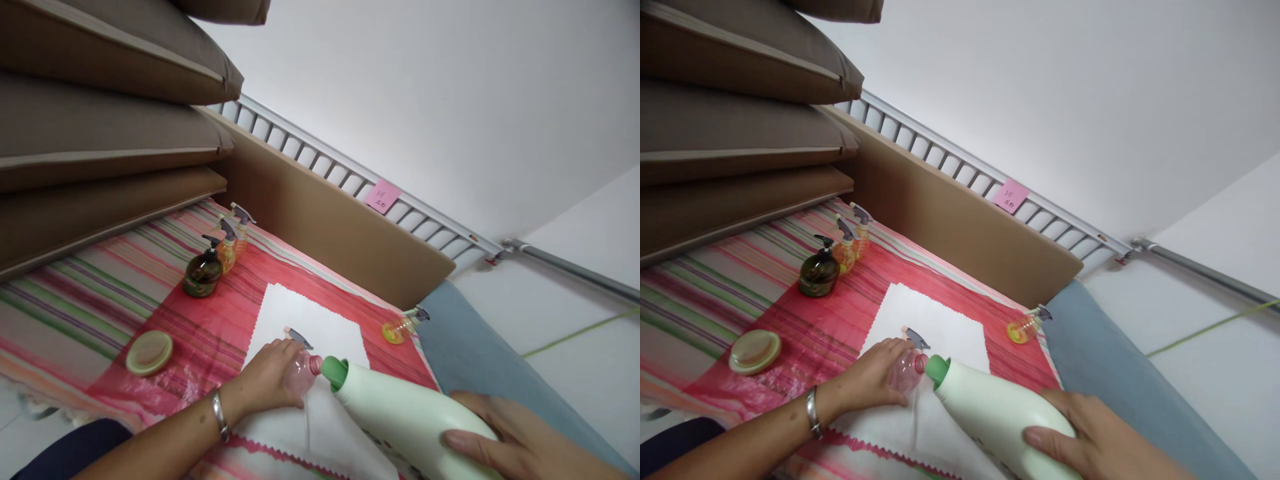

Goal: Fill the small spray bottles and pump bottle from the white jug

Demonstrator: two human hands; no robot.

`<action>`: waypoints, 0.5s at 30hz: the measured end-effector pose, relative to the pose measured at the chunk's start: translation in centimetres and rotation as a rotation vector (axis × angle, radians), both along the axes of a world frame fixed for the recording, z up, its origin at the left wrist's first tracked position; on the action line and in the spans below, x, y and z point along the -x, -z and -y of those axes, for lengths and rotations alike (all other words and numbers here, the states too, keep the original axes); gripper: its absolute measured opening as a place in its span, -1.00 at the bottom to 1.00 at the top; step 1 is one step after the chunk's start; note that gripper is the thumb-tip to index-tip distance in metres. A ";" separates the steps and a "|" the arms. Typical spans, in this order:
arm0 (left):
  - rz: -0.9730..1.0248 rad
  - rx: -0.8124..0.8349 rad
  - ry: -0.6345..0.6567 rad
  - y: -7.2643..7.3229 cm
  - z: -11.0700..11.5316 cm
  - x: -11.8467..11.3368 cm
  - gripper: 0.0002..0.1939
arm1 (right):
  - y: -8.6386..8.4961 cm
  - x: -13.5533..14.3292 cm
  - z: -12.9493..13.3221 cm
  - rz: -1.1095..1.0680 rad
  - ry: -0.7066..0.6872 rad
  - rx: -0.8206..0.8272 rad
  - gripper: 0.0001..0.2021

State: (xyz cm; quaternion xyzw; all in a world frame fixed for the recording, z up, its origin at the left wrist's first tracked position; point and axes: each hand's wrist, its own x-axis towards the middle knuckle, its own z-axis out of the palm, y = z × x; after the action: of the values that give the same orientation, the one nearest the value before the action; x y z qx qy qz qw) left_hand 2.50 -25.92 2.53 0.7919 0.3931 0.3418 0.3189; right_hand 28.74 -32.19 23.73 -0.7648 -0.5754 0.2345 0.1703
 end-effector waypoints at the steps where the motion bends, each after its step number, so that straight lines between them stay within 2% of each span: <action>1: -0.002 0.001 -0.002 0.0 0.0 0.0 -0.26 | -0.1 0.0 -0.1 0.028 -0.097 0.171 -0.73; 3: -0.008 0.001 -0.007 0.0 0.0 0.0 -0.25 | -0.3 -0.1 -0.2 0.094 -0.237 0.389 -0.71; 9: -0.007 -0.005 0.010 0.2 -0.1 -0.2 -0.26 | -0.8 0.1 -0.5 0.246 -0.319 0.434 -0.57; 15: -0.014 -0.025 0.008 0.4 -0.1 -0.3 -0.25 | -1.1 0.4 -0.4 0.278 -0.339 0.453 -0.61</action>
State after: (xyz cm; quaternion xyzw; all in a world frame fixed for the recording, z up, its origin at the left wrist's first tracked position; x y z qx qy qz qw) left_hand 2.85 -25.82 2.10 0.7996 0.3880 0.3399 0.3076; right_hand 28.35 -31.83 24.81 -0.7013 -0.6455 0.2748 -0.1262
